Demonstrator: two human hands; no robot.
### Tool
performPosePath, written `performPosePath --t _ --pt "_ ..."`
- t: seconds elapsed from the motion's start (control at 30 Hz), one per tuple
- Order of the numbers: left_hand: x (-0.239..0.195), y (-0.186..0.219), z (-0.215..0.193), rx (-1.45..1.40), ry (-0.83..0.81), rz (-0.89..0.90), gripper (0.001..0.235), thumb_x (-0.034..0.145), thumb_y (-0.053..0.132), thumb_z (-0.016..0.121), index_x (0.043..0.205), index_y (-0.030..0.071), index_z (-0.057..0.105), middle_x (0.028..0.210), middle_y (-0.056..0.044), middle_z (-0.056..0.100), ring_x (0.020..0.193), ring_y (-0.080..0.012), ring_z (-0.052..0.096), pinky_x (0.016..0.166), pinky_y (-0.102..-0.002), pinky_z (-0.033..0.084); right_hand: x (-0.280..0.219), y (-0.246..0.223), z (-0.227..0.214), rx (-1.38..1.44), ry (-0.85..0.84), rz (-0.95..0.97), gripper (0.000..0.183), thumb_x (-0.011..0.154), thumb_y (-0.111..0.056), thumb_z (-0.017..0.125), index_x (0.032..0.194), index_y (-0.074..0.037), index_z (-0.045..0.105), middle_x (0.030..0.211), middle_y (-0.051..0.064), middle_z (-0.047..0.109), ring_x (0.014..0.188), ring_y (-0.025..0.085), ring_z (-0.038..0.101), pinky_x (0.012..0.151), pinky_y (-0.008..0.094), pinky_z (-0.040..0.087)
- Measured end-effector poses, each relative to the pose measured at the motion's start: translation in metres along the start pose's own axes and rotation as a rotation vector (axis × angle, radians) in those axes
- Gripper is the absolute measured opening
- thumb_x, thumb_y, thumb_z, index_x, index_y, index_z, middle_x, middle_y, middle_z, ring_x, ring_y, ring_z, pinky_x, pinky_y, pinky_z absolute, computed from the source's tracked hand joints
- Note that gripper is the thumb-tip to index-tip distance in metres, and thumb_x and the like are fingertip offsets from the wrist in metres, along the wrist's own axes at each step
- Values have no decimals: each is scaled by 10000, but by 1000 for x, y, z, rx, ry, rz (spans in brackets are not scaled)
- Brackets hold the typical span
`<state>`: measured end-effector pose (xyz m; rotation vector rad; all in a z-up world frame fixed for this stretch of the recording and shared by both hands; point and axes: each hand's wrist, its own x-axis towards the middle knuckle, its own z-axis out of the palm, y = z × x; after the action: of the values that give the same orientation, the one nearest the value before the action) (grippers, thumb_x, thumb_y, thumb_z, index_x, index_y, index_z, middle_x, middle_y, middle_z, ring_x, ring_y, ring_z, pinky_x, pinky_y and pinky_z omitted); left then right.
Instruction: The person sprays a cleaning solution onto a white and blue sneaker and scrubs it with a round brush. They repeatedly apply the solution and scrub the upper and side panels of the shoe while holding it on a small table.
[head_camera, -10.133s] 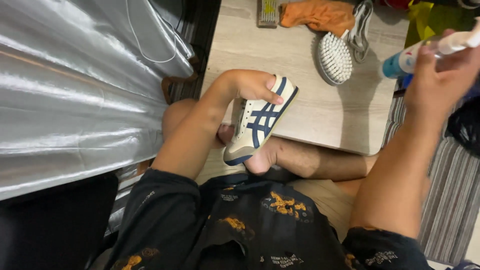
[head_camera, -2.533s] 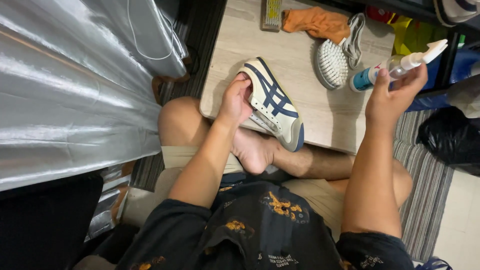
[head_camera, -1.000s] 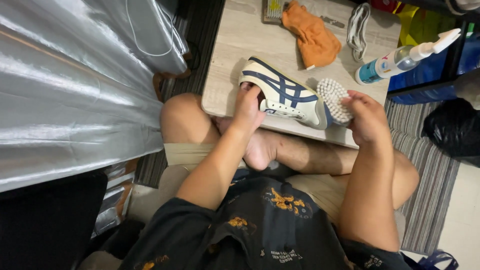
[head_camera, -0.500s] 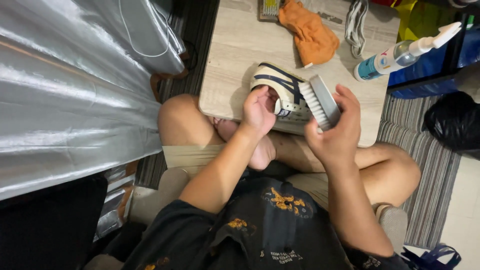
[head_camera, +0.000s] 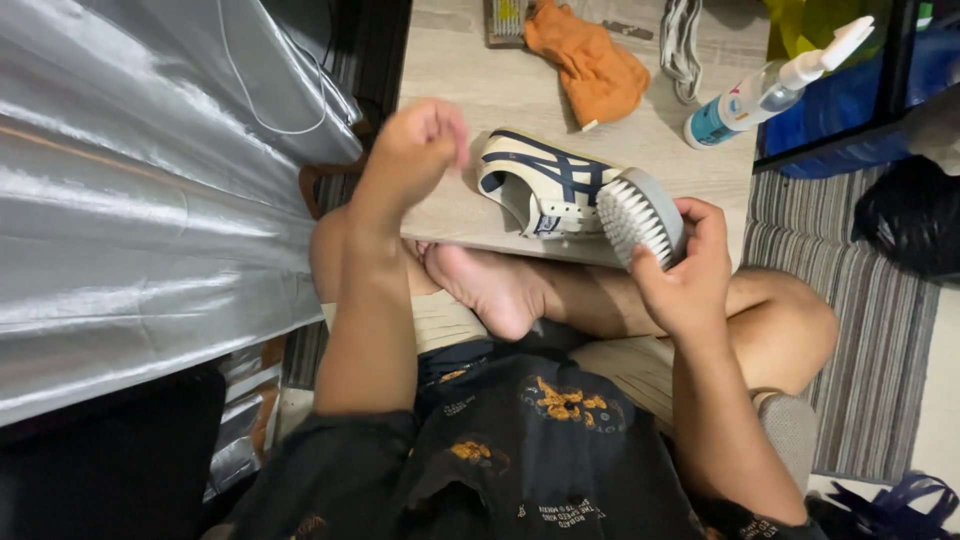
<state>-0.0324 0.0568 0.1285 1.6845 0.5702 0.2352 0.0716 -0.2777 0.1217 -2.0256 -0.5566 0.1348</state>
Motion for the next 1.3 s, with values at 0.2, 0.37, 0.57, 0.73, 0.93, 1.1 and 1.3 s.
performPosePath --t 0.2,0.37,0.57,0.73,0.93,1.1,1.3 --pt "57 4 33 200 -275 140 495 887 141 596 1377 75 622 1389 -210 628 1298 -347 602 1131 -455 449 -9 -29 -6 1059 -128 272 510 819 -133 684 1258 -8 457 1035 193 681 812 250 748 633 370 683" --pt "57 -22 53 414 -240 -70 381 988 437 542 1288 261 696 1209 -52 740 1171 -223 682 1024 -385 524 -22 7 -14 1137 -93 272 419 831 -117 631 1206 -35 462 1035 166 684 825 255 757 658 346 692" --pt "-10 -64 65 302 75 413 314 1084 309 481 1219 120 693 1137 -103 691 1117 -303 660 1011 -407 512 -33 -2 11 1230 102 381 200 876 -103 599 1063 -127 530 1026 136 705 882 318 755 708 366 664" --pt "-47 -89 72 219 202 514 290 1094 231 438 1212 66 644 1116 -111 634 1105 -314 642 1013 -398 497 18 48 50 1251 112 304 318 837 -51 599 1146 -124 575 1091 107 727 933 263 765 769 319 665" --pt "-79 -73 93 222 189 652 135 1021 193 612 1026 74 549 1130 -137 612 1048 -350 647 931 -403 517 68 57 81 1028 -69 225 472 810 -52 700 1233 -103 498 1074 84 670 955 236 731 784 314 649" --pt "-67 -77 113 121 99 655 294 925 215 764 802 75 537 1224 -147 604 1071 -333 666 924 -376 522 69 70 67 999 -138 254 568 819 -8 700 1331 -109 475 1128 79 644 1014 223 717 849 317 641" --pt "-52 -13 114 514 -46 781 510 782 102 645 1291 107 618 1485 -247 425 1467 -533 317 1158 -623 306 55 63 31 1123 -148 276 537 814 -33 656 1327 -107 514 1197 136 680 1030 296 755 821 370 664"
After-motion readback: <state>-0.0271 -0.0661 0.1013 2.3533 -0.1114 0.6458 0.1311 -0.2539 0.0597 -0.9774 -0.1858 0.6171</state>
